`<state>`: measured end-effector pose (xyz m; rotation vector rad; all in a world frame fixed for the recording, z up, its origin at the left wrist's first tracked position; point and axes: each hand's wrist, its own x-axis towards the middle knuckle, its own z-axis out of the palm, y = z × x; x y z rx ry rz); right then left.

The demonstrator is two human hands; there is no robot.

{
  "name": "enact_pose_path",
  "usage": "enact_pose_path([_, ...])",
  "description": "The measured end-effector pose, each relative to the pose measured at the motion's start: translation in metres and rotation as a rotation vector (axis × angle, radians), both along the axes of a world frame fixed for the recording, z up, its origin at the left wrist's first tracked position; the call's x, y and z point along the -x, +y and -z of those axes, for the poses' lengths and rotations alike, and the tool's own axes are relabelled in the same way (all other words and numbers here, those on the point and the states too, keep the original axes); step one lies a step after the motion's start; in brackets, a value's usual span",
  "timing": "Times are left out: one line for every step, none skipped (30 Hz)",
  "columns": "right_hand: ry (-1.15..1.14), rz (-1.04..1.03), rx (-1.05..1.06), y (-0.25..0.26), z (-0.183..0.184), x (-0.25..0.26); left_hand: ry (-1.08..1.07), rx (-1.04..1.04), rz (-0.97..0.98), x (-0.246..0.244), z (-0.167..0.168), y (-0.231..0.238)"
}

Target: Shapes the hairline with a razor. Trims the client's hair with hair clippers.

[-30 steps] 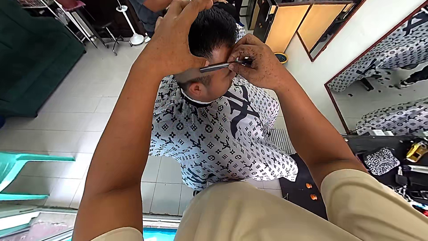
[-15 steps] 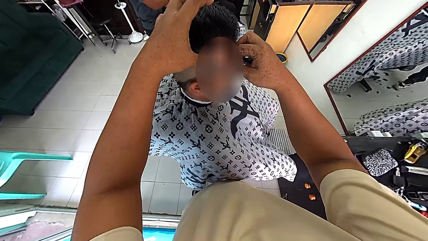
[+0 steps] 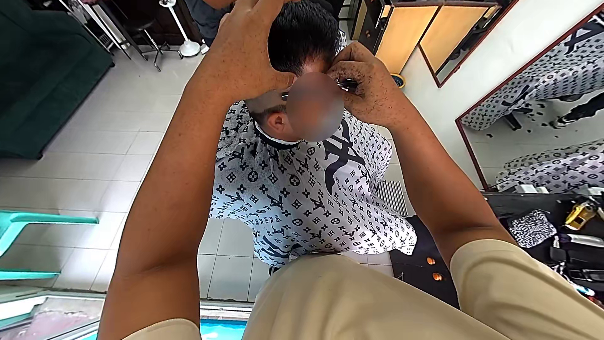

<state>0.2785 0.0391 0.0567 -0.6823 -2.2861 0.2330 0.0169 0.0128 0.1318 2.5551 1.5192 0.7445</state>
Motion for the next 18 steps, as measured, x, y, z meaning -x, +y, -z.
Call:
enact_pose_path([-0.003,0.002,-0.006,-0.0005,0.0002,0.0004,-0.005,0.004,-0.001,0.0001,0.0004,0.0002])
enact_pose_path([-0.007,0.005,-0.015,-0.0008,0.0007,0.0007,-0.01,0.003,-0.001,0.0004,0.0009,0.0008])
enact_pose_path([-0.01,0.008,-0.022,-0.0012,0.0014,0.0009,-0.006,-0.002,-0.001,0.0006,0.0015,0.0014])
enact_pose_path([-0.013,0.009,-0.026,-0.0017,0.0017,0.0011,-0.005,-0.006,0.0,0.0008,0.0017,0.0018])
enact_pose_path([-0.012,0.012,-0.027,-0.002,0.002,0.0012,-0.006,-0.006,-0.001,0.0008,0.0015,0.0019])
enact_pose_path([-0.009,0.016,-0.026,-0.0023,0.0024,0.0012,-0.008,-0.002,-0.005,0.0004,0.0012,0.0013])
enact_pose_path([-0.002,0.017,-0.025,-0.0024,0.0028,0.0011,-0.005,0.003,-0.01,0.0001,0.0007,0.0005])
enact_pose_path([0.004,0.017,-0.024,-0.0025,0.0032,0.0008,-0.004,0.006,-0.01,-0.0001,0.0004,-0.0002])
enact_pose_path([0.005,0.018,-0.022,-0.0025,0.0033,0.0006,0.004,0.002,-0.012,0.0001,0.0004,-0.0002])
enact_pose_path([0.005,0.019,-0.021,-0.0024,0.0034,0.0006,0.013,0.002,-0.012,0.0003,0.0002,-0.0004])
enact_pose_path([0.005,0.019,-0.023,-0.0023,0.0036,0.0006,0.017,0.006,-0.01,0.0001,0.0,-0.0005])
enact_pose_path([0.006,0.019,-0.027,-0.0025,0.0038,0.0006,0.021,0.007,-0.012,-0.0003,-0.0004,-0.001])
enact_pose_path([0.003,0.02,-0.031,-0.0027,0.0039,0.0005,0.023,0.007,-0.015,-0.0006,-0.0006,-0.0012])
enact_pose_path([-0.001,0.021,-0.033,-0.0028,0.004,0.0007,0.021,0.008,-0.014,-0.0004,-0.0006,-0.0012])
enact_pose_path([-0.005,0.022,-0.033,-0.0028,0.0043,0.0011,0.02,0.003,-0.013,0.0,-0.0003,-0.0011])
enact_pose_path([-0.009,0.025,-0.036,-0.0031,0.0045,0.0014,0.018,-0.001,-0.011,0.0001,0.0,-0.0009])
enact_pose_path([-0.013,0.026,-0.039,-0.0034,0.0044,0.0017,0.013,0.005,-0.01,-0.0001,-0.0001,-0.001])
enact_pose_path([-0.011,0.025,-0.038,-0.0038,0.0047,0.002,0.014,0.009,-0.012,-0.0003,-0.0001,-0.0011])
